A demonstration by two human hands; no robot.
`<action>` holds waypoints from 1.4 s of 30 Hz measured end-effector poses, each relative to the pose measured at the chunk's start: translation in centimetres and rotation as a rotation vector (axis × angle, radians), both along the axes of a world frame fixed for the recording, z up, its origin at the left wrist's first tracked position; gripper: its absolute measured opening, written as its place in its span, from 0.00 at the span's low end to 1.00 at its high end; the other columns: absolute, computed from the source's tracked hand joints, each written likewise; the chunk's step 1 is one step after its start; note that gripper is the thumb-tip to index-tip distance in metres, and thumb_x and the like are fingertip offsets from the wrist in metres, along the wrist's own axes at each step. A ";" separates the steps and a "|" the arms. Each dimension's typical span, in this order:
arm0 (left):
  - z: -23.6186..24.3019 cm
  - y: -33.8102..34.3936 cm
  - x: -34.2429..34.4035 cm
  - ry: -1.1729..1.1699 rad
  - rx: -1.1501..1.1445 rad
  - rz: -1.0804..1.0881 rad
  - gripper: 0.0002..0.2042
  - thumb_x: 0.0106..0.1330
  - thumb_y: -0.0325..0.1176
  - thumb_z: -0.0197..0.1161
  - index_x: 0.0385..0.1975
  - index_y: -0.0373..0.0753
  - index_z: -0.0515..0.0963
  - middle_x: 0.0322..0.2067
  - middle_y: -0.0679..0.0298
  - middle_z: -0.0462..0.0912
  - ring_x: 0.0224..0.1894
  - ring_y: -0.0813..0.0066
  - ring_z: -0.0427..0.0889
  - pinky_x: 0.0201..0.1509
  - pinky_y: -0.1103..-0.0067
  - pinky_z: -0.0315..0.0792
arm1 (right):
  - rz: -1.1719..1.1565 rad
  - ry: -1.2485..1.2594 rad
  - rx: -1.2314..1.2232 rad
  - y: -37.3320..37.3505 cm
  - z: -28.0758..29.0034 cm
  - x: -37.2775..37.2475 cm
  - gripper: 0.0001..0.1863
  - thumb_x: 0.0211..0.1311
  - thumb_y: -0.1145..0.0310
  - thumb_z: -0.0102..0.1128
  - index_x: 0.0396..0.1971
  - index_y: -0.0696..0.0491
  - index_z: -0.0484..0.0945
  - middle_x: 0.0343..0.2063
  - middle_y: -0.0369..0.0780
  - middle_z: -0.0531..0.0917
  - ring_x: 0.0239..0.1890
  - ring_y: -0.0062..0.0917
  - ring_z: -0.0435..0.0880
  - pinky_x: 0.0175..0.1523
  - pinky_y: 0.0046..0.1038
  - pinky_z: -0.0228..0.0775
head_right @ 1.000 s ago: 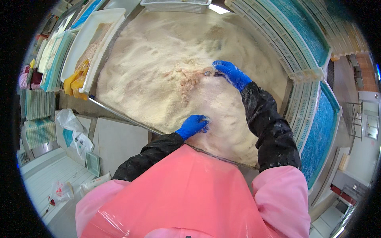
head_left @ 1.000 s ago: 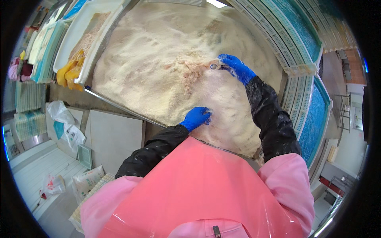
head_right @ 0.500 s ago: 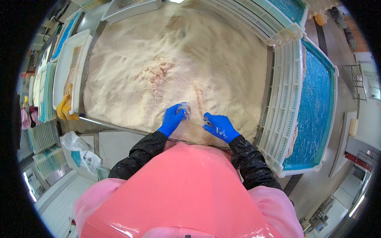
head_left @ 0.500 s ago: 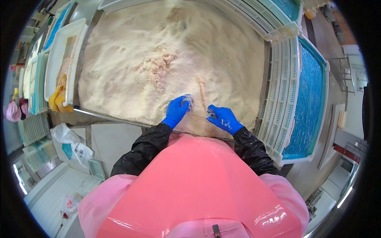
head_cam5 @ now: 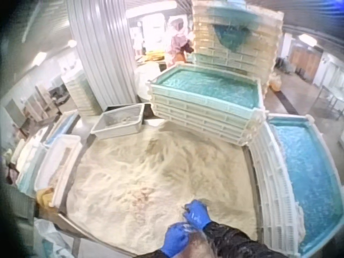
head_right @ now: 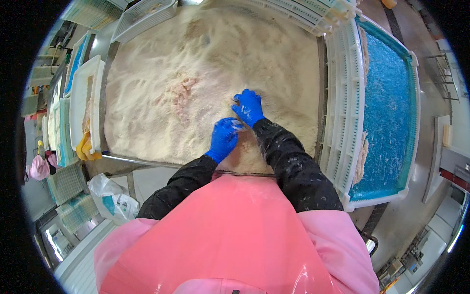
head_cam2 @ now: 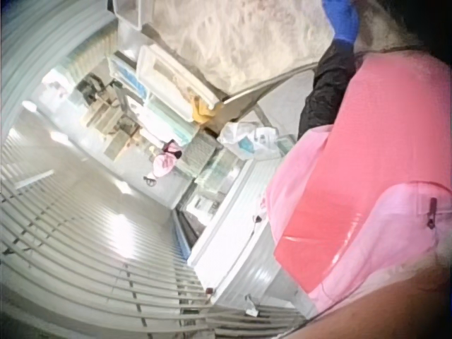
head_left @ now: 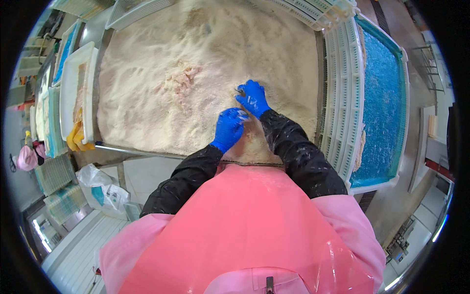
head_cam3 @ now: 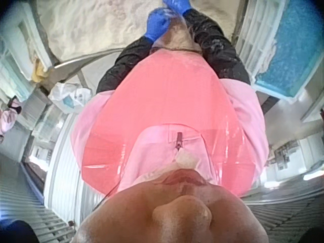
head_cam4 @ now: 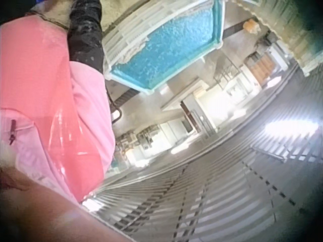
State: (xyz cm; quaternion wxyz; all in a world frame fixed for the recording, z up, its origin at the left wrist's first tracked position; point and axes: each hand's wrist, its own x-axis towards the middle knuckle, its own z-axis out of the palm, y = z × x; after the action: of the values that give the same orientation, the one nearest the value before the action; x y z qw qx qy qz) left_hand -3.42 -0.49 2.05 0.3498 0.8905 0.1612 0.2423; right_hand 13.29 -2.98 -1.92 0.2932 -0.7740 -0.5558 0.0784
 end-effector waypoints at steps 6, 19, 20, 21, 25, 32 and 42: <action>-0.9 -1.4 -0.5 0.084 -0.041 -0.077 0.13 0.46 0.23 0.57 0.33 0.43 0.81 0.39 0.60 0.80 0.49 0.57 0.75 0.52 0.64 0.67 | 0.003 0.899 -0.249 3.1 -0.6 4.1 0.10 0.52 0.61 0.63 0.26 0.54 0.81 0.23 0.39 0.81 0.27 0.28 0.79 0.34 0.29 0.70; -2.7 2.6 2.7 -0.098 -0.271 0.521 0.19 0.65 0.31 0.49 0.55 0.31 0.67 0.56 0.46 0.68 0.60 0.52 0.63 0.65 0.68 0.55 | -0.179 0.322 0.238 -2.7 -3.4 2.5 0.22 0.63 0.66 0.54 0.56 0.58 0.67 0.54 0.49 0.73 0.59 0.37 0.69 0.64 0.34 0.57; -4.7 3.1 3.9 -0.038 -0.244 0.482 0.19 0.67 0.34 0.48 0.55 0.31 0.67 0.55 0.48 0.68 0.60 0.53 0.64 0.65 0.69 0.56 | -0.136 0.531 0.255 -2.0 -2.6 0.2 0.22 0.63 0.67 0.53 0.56 0.57 0.68 0.55 0.48 0.72 0.59 0.37 0.69 0.64 0.34 0.56; -6.6 3.5 4.9 0.025 -0.222 0.436 0.19 0.69 0.36 0.47 0.55 0.31 0.67 0.55 0.49 0.69 0.59 0.54 0.65 0.64 0.70 0.57 | -0.098 0.738 0.266 -1.4 -1.8 -1.7 0.21 0.63 0.68 0.52 0.56 0.57 0.68 0.56 0.48 0.71 0.60 0.38 0.68 0.65 0.34 0.55; -8.1 4.2 4.3 -0.885 -2.169 -0.174 0.19 0.73 0.45 0.43 0.53 0.38 0.69 0.50 0.63 0.72 0.50 0.74 0.69 0.58 0.79 0.63 | 0.131 0.402 0.189 -0.7 1.5 -2.0 0.25 0.65 0.60 0.46 0.60 0.53 0.64 0.61 0.47 0.65 0.64 0.41 0.61 0.67 0.38 0.47; -2.9 -1.8 0.2 -0.339 -2.086 0.490 0.25 0.71 0.53 0.39 0.60 0.43 0.63 0.55 0.61 0.69 0.54 0.69 0.69 0.56 0.71 0.67 | -0.237 0.184 -0.221 -6.5 -0.4 -6.0 0.30 0.65 0.55 0.43 0.66 0.45 0.56 0.68 0.42 0.53 0.69 0.43 0.46 0.68 0.50 0.32; -0.6 -1.9 4.0 -0.509 -2.235 0.190 0.25 0.71 0.53 0.39 0.59 0.42 0.64 0.57 0.57 0.68 0.56 0.64 0.69 0.62 0.72 0.62 | -0.247 0.410 -0.054 -5.7 -0.2 -8.8 0.26 0.68 0.59 0.38 0.65 0.48 0.58 0.67 0.41 0.56 0.70 0.36 0.47 0.68 0.42 0.35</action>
State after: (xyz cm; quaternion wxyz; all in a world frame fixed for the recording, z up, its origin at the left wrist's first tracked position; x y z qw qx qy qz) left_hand 0.55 -2.36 1.46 0.9470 -0.0076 0.2773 0.1621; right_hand 4.53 -8.65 -2.10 0.3864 -0.8115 -0.3835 0.2123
